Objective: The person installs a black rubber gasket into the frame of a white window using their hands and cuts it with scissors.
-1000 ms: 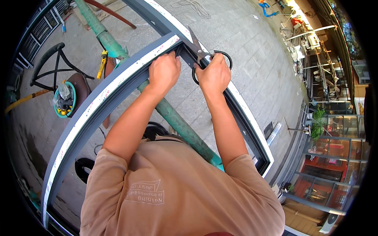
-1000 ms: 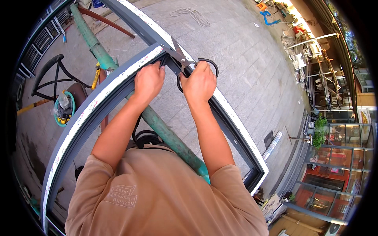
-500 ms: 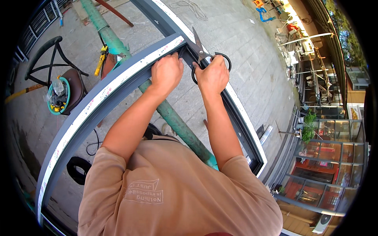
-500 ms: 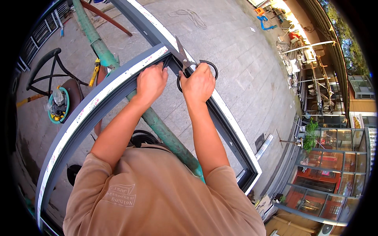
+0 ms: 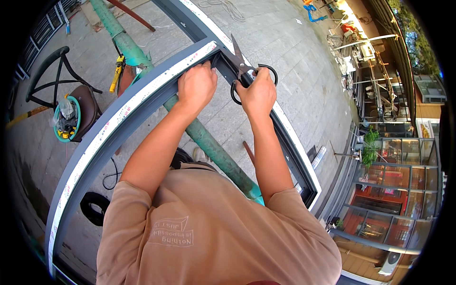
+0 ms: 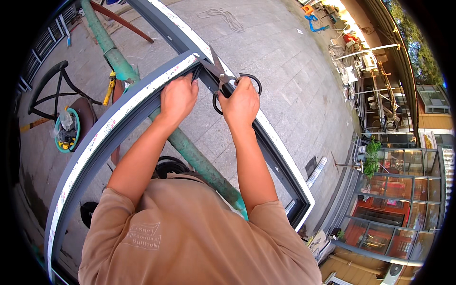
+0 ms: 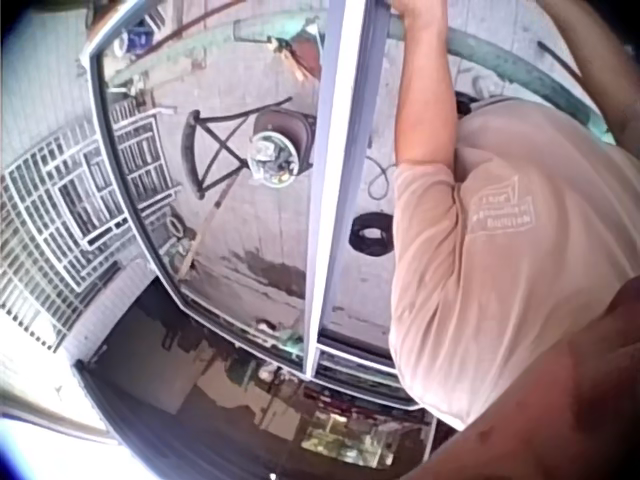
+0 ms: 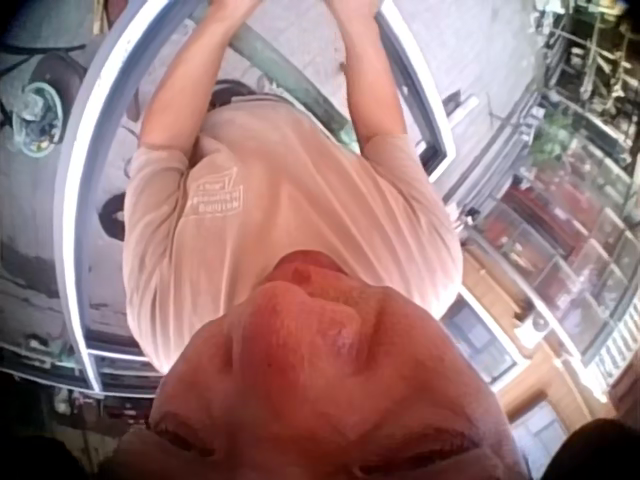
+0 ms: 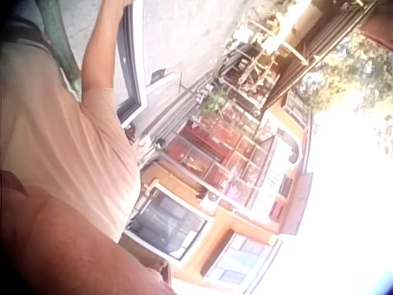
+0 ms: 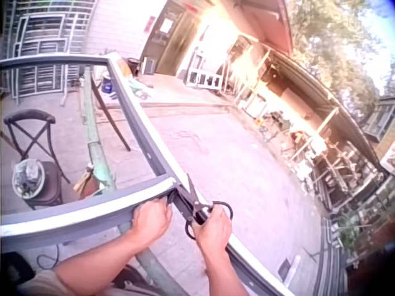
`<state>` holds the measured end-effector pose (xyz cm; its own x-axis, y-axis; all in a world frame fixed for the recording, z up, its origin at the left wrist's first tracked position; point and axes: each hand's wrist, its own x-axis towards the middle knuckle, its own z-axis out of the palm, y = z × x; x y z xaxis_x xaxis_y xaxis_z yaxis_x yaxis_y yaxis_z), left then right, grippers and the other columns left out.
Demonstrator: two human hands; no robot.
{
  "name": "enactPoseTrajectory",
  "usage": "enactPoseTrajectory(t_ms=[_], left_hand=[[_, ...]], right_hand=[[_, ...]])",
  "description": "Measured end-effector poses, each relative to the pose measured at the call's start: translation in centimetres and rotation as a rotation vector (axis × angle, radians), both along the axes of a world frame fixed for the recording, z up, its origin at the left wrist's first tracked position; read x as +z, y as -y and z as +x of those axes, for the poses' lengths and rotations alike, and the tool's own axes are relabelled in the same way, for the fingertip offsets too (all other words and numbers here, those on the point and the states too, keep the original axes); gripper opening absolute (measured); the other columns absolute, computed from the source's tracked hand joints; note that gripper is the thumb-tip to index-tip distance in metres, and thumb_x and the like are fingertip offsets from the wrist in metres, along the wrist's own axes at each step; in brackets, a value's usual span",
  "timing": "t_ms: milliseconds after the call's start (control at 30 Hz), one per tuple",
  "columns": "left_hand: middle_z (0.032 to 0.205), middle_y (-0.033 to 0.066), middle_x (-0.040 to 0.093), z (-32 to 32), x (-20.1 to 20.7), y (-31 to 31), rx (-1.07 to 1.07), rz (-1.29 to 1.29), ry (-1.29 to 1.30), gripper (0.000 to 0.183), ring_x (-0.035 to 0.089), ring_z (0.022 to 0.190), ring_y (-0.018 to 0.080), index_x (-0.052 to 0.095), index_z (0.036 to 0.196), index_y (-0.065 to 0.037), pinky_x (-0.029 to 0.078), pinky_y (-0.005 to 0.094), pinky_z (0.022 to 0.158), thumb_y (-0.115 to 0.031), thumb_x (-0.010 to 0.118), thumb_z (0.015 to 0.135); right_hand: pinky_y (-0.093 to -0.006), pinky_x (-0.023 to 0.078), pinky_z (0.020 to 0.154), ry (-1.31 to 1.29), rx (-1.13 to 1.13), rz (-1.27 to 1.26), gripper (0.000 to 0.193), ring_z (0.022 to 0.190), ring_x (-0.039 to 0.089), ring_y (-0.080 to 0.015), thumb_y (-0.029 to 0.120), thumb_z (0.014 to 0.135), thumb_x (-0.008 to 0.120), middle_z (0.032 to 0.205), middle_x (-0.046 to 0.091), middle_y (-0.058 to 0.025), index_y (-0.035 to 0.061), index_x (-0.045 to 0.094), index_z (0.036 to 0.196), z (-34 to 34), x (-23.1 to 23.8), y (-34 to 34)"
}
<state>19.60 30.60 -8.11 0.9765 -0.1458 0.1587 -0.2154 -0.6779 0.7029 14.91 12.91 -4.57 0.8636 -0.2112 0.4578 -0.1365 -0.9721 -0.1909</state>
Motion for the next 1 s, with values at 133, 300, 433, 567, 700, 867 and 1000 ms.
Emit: enactPoseTrajectory(t_ms=[133, 300, 433, 567, 700, 867, 1000], left_hand=[[0.109, 0.0282, 0.080, 0.0, -0.2, 0.0, -0.002, 0.020, 0.025, 0.040, 0.079, 0.097, 0.0459, 0.078, 0.131, 0.002, 0.062, 0.0550, 0.091, -0.028, 0.062, 0.108], [0.109, 0.0280, 0.080, -0.2, -0.2, 0.1, 0.009, 0.018, 0.057, 0.040, 0.079, 0.097, 0.0461, 0.078, 0.130, 0.002, 0.062, 0.0550, 0.091, -0.028, 0.063, 0.108], [0.110, 0.0278, 0.080, -0.1, -0.6, -0.1, 0.015, 0.020, 0.069, 0.040, 0.079, 0.096, 0.0462, 0.078, 0.129, 0.003, 0.063, 0.0548, 0.091, -0.027, 0.063, 0.108], [0.110, 0.0277, 0.080, -0.1, -0.4, 0.0, 0.002, 0.008, 0.059, 0.039, 0.079, 0.096, 0.0460, 0.078, 0.129, 0.003, 0.063, 0.0545, 0.090, -0.026, 0.064, 0.108], [0.096, 0.0246, 0.080, -0.1, -1.0, 0.2, 0.032, -0.020, 0.162, 0.026, 0.079, 0.087, 0.0429, 0.075, 0.100, 0.001, 0.064, 0.0519, 0.083, -0.023, 0.067, 0.104], [0.103, 0.0263, 0.080, -0.1, -0.8, 0.1, 0.009, 0.001, 0.114, 0.033, 0.079, 0.093, 0.0451, 0.077, 0.119, 0.002, 0.063, 0.0543, 0.087, -0.025, 0.064, 0.107], [0.107, 0.0269, 0.081, -0.1, 0.0, -0.1, -0.002, 0.015, 0.009, 0.039, 0.079, 0.094, 0.0457, 0.078, 0.129, 0.003, 0.063, 0.0555, 0.088, -0.026, 0.063, 0.108]], right_hand=[[-0.0495, 0.059, 0.088, -0.055, -0.053, 0.040, 0.063, 0.100, 0.077, -0.0382, 0.027, 0.073, 0.103, 0.106, 0.078, -0.0143, 0.0034, 0.063, 0.115, -0.5, 0.6, 0.1], [-0.0492, 0.060, 0.087, -0.136, -0.190, 0.132, 0.061, 0.097, 0.079, -0.0373, 0.032, 0.073, 0.104, 0.104, 0.081, -0.0110, 0.0050, 0.068, 0.114, 0.0, 1.8, -0.5], [-0.0489, 0.060, 0.088, -0.224, -0.177, 0.168, 0.066, 0.102, 0.079, -0.0379, 0.034, 0.074, 0.104, 0.111, 0.082, -0.0129, 0.0036, 0.069, 0.120, 0.9, 2.8, -0.2], [-0.0495, 0.059, 0.087, -0.115, -0.080, 0.095, 0.066, 0.100, 0.077, -0.0407, 0.030, 0.072, 0.105, 0.110, 0.079, -0.0178, 0.0016, 0.065, 0.116, 0.4, 1.1, 0.2], [-0.0490, 0.059, 0.085, 0.011, 0.002, -0.020, 0.064, 0.098, 0.077, -0.0410, 0.023, 0.071, 0.105, 0.105, 0.078, -0.0183, 0.0010, 0.063, 0.113, 0.7, -0.1, -0.1], [-0.0501, 0.060, 0.087, -0.008, -0.004, -0.044, 0.062, 0.098, 0.076, -0.0406, 0.018, 0.072, 0.102, 0.106, 0.077, -0.0181, 0.0014, 0.061, 0.116, 0.9, -0.5, -0.1], [-0.0506, 0.060, 0.087, -0.043, 0.085, -0.087, 0.064, 0.102, 0.076, -0.0416, 0.018, 0.073, 0.101, 0.111, 0.076, -0.0195, 0.0014, 0.060, 0.119, 0.3, -0.2, 0.9]])
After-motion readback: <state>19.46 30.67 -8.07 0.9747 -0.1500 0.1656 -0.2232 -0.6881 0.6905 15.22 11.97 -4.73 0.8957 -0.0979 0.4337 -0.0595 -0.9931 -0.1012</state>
